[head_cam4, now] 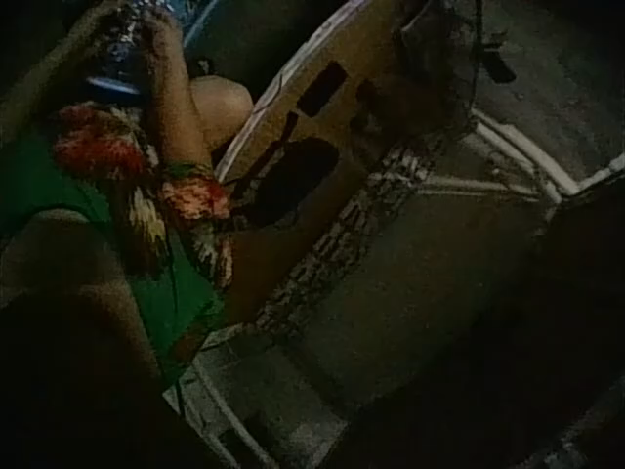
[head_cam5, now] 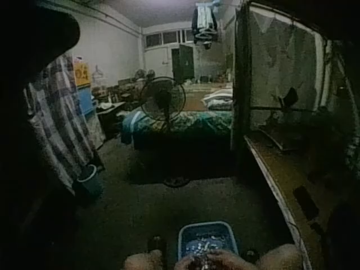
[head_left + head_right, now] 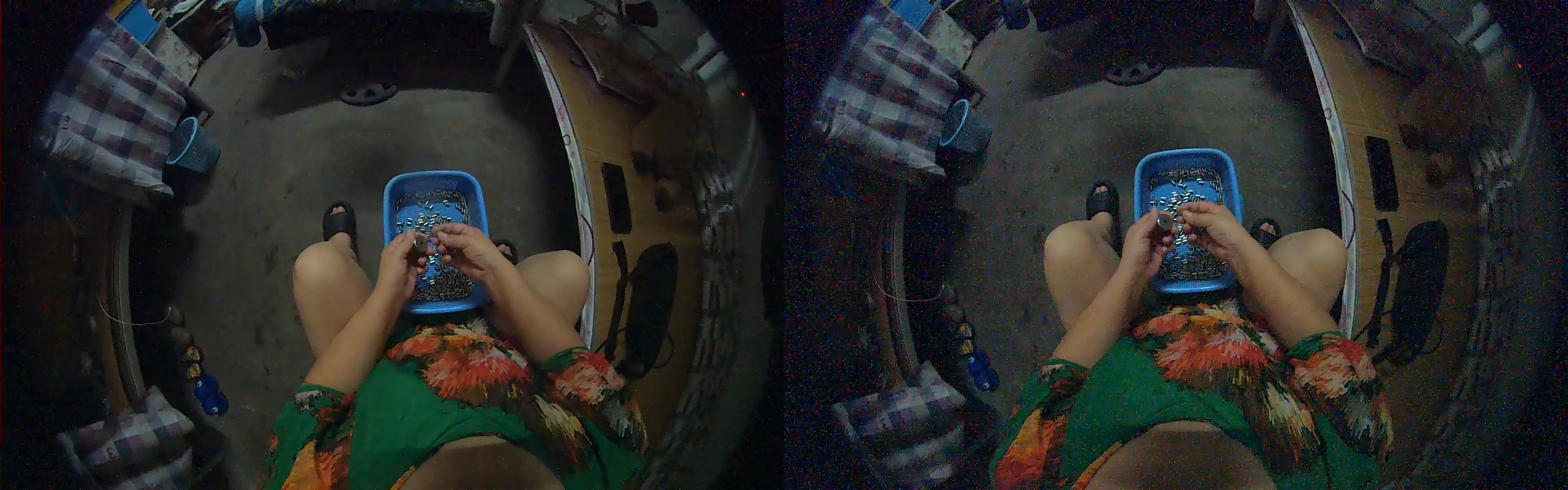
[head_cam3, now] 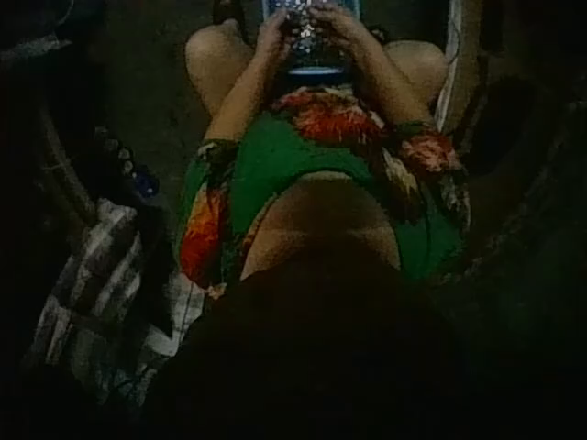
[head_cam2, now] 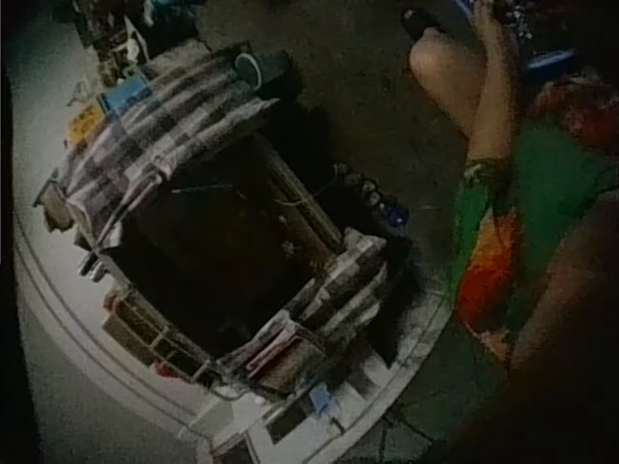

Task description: Manually sorting through a blue plastic basin filled with small metal rings or beads.

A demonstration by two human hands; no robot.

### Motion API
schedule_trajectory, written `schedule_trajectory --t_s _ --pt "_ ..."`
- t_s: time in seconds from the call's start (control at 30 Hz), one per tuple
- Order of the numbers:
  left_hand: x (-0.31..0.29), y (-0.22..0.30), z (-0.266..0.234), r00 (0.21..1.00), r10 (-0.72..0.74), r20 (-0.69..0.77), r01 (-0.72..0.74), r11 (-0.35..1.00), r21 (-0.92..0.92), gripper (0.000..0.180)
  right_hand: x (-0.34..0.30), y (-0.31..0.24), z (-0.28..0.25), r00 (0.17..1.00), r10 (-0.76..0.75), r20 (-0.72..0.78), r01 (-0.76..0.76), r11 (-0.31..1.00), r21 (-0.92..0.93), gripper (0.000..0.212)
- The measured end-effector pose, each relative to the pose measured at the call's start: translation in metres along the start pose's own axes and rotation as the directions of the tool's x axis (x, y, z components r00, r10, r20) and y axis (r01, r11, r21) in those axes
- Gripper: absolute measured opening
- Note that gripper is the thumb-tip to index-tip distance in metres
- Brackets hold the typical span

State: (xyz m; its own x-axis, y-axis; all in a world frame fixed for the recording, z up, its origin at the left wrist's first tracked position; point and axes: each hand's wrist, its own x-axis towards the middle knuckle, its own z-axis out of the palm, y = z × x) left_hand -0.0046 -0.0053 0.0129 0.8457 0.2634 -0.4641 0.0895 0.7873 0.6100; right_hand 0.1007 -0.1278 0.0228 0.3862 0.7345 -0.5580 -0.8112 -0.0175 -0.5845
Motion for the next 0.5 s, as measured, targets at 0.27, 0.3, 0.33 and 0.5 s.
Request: schedule_trajectory --t_s 0.27,0.3,0.33,0.5 --pt "-0.001 -0.0008 0.0046 0.998 -0.061 0.01 0.061 0.998 0.01 0.026 0.002 0.0033 -0.0015 0.996 -0.079 -0.043 0.058 0.931 -0.361 0.015" --pt "-0.0019 -0.0009 0.0058 0.997 -0.078 -0.002 0.078 0.997 0.016 0.025 0.0011 0.0034 -0.0001 0.996 -0.079 -0.043 0.058 0.931 -0.36 0.015" --pt "-0.0026 -0.001 0.0062 0.995 -0.095 -0.015 0.095 0.995 0.021 0.025 0.0 0.0038 0.0016 0.993 -0.106 -0.053 0.077 0.916 -0.393 0.015" --pt "-0.003 -0.0016 0.0058 0.994 -0.11 -0.013 0.11 0.994 0.018 0.025 -0.0011 0.0055 0.0026 0.988 -0.144 -0.058 0.104 0.89 -0.443 0.015"
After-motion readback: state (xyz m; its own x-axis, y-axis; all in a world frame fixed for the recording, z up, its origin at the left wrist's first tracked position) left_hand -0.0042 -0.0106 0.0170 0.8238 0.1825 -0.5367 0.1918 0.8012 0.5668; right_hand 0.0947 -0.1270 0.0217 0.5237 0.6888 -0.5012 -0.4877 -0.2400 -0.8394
